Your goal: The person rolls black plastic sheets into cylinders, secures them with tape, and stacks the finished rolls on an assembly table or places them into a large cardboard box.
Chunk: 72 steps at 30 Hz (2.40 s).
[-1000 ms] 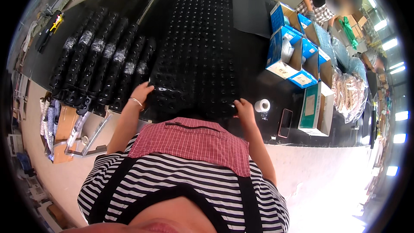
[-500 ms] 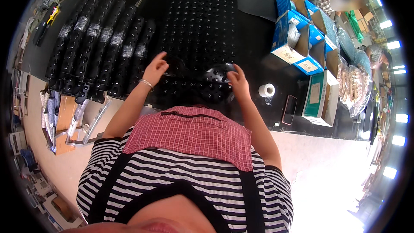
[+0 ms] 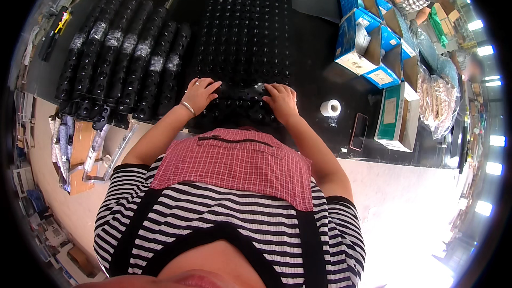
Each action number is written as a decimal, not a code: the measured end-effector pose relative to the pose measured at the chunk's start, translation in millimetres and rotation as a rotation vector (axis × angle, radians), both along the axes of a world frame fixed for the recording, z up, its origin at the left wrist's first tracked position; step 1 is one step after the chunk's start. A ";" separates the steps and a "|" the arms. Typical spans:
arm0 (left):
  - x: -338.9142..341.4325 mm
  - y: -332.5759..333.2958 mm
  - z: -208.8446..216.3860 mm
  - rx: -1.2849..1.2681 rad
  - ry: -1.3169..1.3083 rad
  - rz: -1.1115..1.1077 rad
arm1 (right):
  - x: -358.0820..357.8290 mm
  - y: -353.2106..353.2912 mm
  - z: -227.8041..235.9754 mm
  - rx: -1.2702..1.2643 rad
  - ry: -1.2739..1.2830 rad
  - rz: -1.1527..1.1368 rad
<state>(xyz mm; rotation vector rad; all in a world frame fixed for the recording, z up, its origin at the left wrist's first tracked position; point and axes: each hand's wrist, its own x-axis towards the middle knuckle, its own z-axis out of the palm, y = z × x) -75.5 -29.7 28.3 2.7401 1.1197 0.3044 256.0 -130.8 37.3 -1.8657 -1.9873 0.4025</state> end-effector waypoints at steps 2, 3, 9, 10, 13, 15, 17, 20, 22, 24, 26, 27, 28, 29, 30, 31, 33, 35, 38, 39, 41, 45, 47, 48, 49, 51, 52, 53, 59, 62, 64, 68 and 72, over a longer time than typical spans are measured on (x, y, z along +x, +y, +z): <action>-2.0 -12.9 -2.7 0.059 -0.043 -0.009 | -3.7 -12.3 -2.1 0.024 -0.057 0.027; -2.7 -19.1 -4.0 0.086 -0.064 -0.014 | -5.1 -16.4 -4.0 0.059 -0.047 0.030; -1.1 -44.3 -5.9 0.128 -0.137 -0.013 | -10.5 -39.5 -15.7 0.144 0.025 0.053; -1.2 -48.0 -7.7 0.108 -0.143 -0.011 | -12.0 -43.3 -18.8 0.161 0.017 0.053; -1.7 -55.2 -15.0 0.137 -0.200 0.004 | -11.0 -47.2 -24.5 0.198 0.014 0.080; -1.1 -55.3 -18.0 0.151 -0.224 0.008 | -12.5 -47.4 -25.2 0.214 0.026 0.091; -0.7 -55.5 -18.7 0.149 -0.236 0.010 | -12.4 -46.3 -24.9 0.229 0.038 0.084; -0.6 -54.9 -16.6 0.130 -0.244 0.011 | -12.3 -46.9 -23.8 0.230 0.048 0.084; -1.8 -54.9 -15.7 0.126 -0.261 0.011 | -10.9 -47.7 -23.6 0.232 0.067 0.085; -2.7 -54.9 -16.2 0.099 -0.264 0.000 | -7.2 -49.3 -26.5 0.217 0.093 0.096; -3.2 -54.9 -17.2 0.072 -0.268 -0.006 | -6.5 -49.1 -27.1 0.186 0.131 0.121; -3.4 -54.9 -17.9 0.058 -0.269 -0.007 | -6.2 -47.8 -25.8 0.167 0.133 0.132; -3.5 -54.7 -18.6 0.043 -0.271 -0.008 | -5.1 -45.5 -24.5 0.149 0.136 0.144; -3.1 -53.6 -20.3 0.030 -0.282 -0.007 | -3.5 -43.2 -24.6 0.131 0.139 0.153; -2.2 -51.6 -22.1 0.016 -0.292 -0.006 | -0.8 -38.9 -24.6 0.091 0.143 0.172; -1.7 -49.4 -23.7 0.003 -0.303 -0.004 | 3.4 -32.9 -24.3 0.051 0.147 0.190; -1.4 -44.8 -25.0 -0.043 -0.291 0.001 | 5.6 -24.3 -22.1 -0.028 0.139 0.210; -1.7 -37.8 -26.8 -0.110 -0.254 0.000 | 7.4 -18.2 -21.4 -0.105 0.115 0.215; -0.7 -22.8 -28.3 -0.216 -0.189 -0.002 | 8.6 -2.7 -22.4 -0.170 0.114 0.211; 1.6 -17.8 -27.6 -0.236 -0.185 0.000 | 7.0 0.2 -21.9 -0.213 0.164 0.140; 8.5 -12.3 -22.9 -0.323 -0.182 0.067 | 3.2 5.2 -20.5 -0.297 0.260 -0.003; 13.8 -10.1 -20.7 -0.366 -0.175 0.147 | 0.8 9.4 -19.1 -0.281 0.226 -0.015; 13.3 -11.4 -22.0 -0.313 -0.224 0.138 | 0.3 7.0 -19.8 -0.165 0.225 0.015; 13.9 -13.5 -20.1 -0.307 -0.276 0.153 | 0.9 7.1 -19.7 -0.093 0.218 -0.001; 15.2 -14.7 -18.2 -0.300 -0.328 0.168 | 1.9 7.3 -19.3 -0.021 0.209 -0.016; 15.3 -12.3 -21.0 -0.223 -0.336 0.140 | -2.5 7.7 -18.8 0.059 0.214 -0.048; 15.4 -11.8 -22.2 -0.183 -0.341 0.125 | -7.3 9.2 -19.5 0.068 0.224 -0.067; 17.6 -12.4 -21.9 -0.112 -0.312 0.121 | -8.5 11.0 -21.1 0.076 0.236 -0.090; 16.1 -22.7 -28.4 0.084 -0.194 0.071 | -10.9 -0.4 -28.2 0.133 -0.028 -0.040; 13.5 -29.5 -18.8 0.095 -0.201 0.034 | -6.6 -15.2 -22.3 0.213 -0.005 -0.006; 11.1 -31.9 -14.3 0.131 -0.201 0.020 | -5.1 -16.7 -18.5 0.200 -0.007 0.026; 9.0 -20.3 -22.1 0.052 -0.211 0.013 | 2.2 -3.5 -20.5 0.135 0.023 0.042; 15.1 10.2 -33.9 -0.136 -0.244 0.047 | 15.8 26.7 -28.3 -0.089 0.176 0.011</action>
